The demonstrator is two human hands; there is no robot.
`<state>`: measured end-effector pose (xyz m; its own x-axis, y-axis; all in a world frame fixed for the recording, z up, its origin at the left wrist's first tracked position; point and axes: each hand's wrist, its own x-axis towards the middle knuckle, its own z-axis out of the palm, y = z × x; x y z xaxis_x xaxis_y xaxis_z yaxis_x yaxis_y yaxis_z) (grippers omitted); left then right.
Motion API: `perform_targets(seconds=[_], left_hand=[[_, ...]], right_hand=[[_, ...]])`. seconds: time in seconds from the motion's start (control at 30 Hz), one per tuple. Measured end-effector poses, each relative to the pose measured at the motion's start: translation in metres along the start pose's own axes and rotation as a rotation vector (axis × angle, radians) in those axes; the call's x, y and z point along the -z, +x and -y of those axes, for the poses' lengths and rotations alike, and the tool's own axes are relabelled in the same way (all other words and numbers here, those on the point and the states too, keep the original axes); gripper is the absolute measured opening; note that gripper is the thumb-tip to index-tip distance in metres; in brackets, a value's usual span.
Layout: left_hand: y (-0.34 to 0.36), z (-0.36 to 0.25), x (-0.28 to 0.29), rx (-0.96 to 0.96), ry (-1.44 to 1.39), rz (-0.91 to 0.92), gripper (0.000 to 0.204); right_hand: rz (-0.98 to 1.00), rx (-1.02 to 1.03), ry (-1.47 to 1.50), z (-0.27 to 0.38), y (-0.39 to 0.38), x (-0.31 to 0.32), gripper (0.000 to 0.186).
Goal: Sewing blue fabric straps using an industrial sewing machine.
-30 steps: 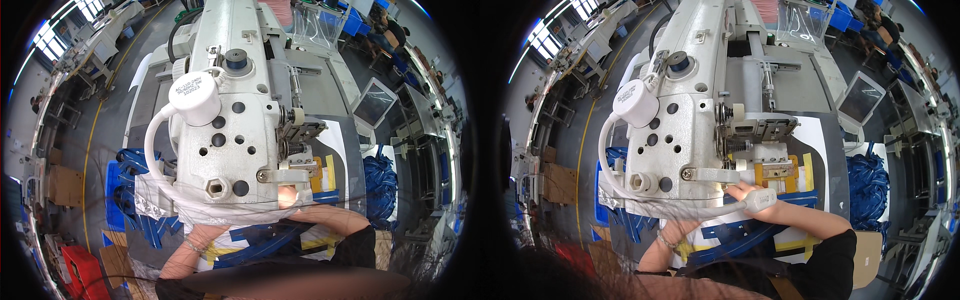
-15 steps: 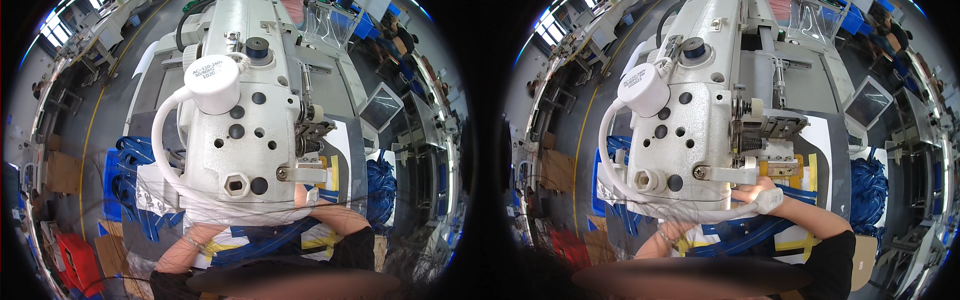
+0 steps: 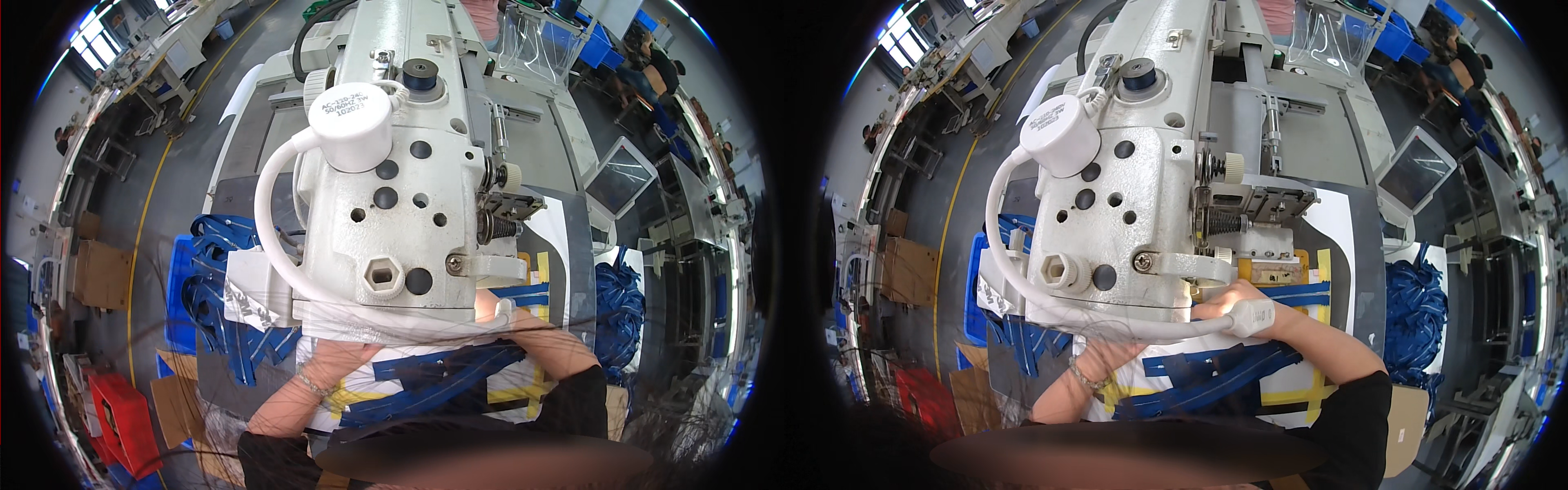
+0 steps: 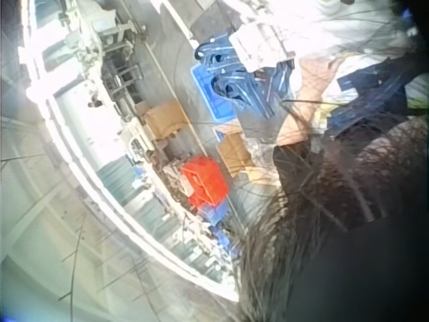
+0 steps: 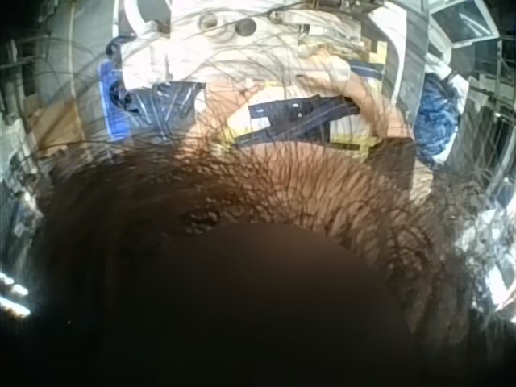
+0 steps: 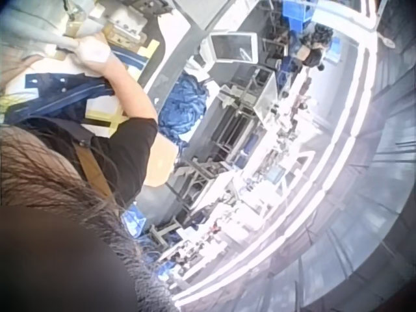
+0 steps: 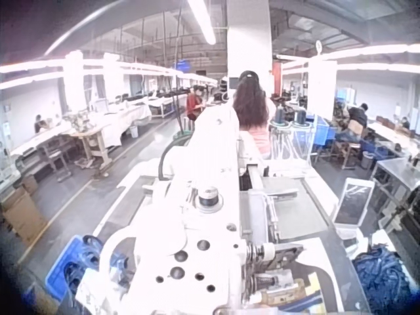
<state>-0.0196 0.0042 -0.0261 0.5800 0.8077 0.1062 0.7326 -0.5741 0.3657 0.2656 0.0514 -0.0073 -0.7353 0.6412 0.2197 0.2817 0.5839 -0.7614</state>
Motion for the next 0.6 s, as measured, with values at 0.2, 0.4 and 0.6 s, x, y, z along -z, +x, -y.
perform_targets(seconds=[0.2, 0.4, 0.6], left_hand=[[0.009, -0.009, 0.018, -0.034, 0.074, -0.154, 0.043], [0.014, -0.017, 0.026, -0.085, 0.013, -0.138, 0.039], [0.014, -0.025, 0.026, -0.069, 0.006, 0.049, 0.039]], right_hand=[[0.007, 0.013, 0.016, 0.014, 0.007, 0.017, 0.035], [-0.003, -0.138, 0.002, 0.035, -0.002, 0.043, 0.027], [0.019, -0.074, -0.108, 0.042, 0.000, 0.048, 0.014]])
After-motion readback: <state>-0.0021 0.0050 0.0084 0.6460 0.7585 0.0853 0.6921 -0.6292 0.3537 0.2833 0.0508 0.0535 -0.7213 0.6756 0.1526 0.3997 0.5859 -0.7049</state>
